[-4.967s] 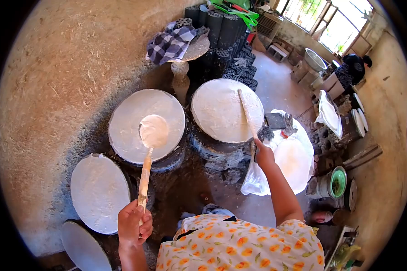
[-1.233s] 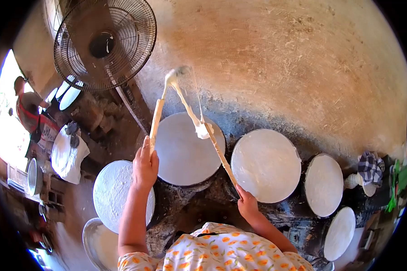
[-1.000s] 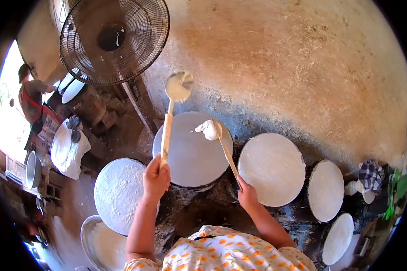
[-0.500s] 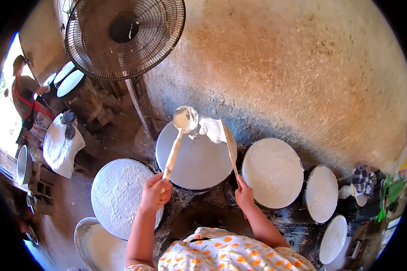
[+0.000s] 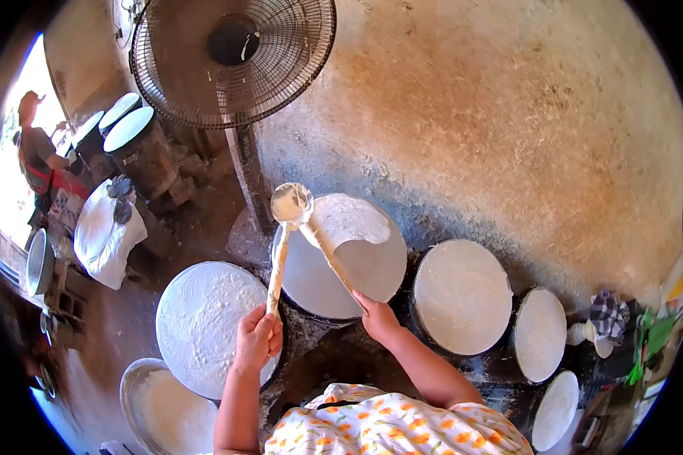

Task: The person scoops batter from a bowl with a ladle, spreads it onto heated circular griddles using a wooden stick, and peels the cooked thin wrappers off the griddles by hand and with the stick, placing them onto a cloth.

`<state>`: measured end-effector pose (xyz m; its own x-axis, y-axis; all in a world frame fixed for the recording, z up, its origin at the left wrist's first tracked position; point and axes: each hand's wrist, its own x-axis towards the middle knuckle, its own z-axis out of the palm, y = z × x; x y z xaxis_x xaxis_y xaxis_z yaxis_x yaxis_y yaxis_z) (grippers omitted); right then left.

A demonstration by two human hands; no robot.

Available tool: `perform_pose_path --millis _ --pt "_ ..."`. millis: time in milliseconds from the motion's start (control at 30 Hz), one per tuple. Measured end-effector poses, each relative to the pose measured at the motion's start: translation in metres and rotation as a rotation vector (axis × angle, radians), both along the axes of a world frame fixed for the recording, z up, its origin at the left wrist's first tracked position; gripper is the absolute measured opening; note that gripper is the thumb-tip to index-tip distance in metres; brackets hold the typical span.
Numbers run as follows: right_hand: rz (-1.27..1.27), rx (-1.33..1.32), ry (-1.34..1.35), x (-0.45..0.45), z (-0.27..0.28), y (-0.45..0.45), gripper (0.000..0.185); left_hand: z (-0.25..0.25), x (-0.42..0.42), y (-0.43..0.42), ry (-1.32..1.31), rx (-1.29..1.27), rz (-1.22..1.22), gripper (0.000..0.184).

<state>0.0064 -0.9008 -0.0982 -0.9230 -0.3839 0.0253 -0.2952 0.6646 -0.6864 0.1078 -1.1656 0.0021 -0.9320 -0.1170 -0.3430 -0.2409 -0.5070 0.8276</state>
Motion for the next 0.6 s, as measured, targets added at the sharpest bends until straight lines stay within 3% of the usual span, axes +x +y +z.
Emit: perform_pose_path --millis 67,200,267,367,500,567,600 --pt "0.045 -0.079 0.003 0.011 0.005 0.019 0.055 0.0 0.003 0.0 0.004 -0.006 0.009 0.013" --pt "-0.191 -0.155 0.109 -0.02 -0.019 0.053 0.054 0.001 0.008 -0.001 0.003 -0.037 0.025 0.013" --pt "-0.37 -0.023 -0.167 -0.047 0.009 0.039 0.053 -0.005 0.009 -0.002 0.011 -0.035 0.029 0.013" --pt "-0.145 -0.046 -0.191 -0.06 -0.004 0.019 0.053 0.0 0.011 0.002 -0.007 -0.015 0.066 0.012" --pt "0.084 -0.025 -0.02 -0.017 0.009 0.024 0.056 0.002 0.013 0.002 -0.019 0.022 0.149 0.012" --pt "0.085 -0.029 -0.287 -0.001 0.031 0.041 0.056 0.002 0.014 0.004 -0.018 0.006 0.156 0.012" --pt "0.091 -0.029 -0.29 -0.009 0.024 0.051 0.056 0.002 0.013 0.005 -0.013 -0.013 0.156 0.012"
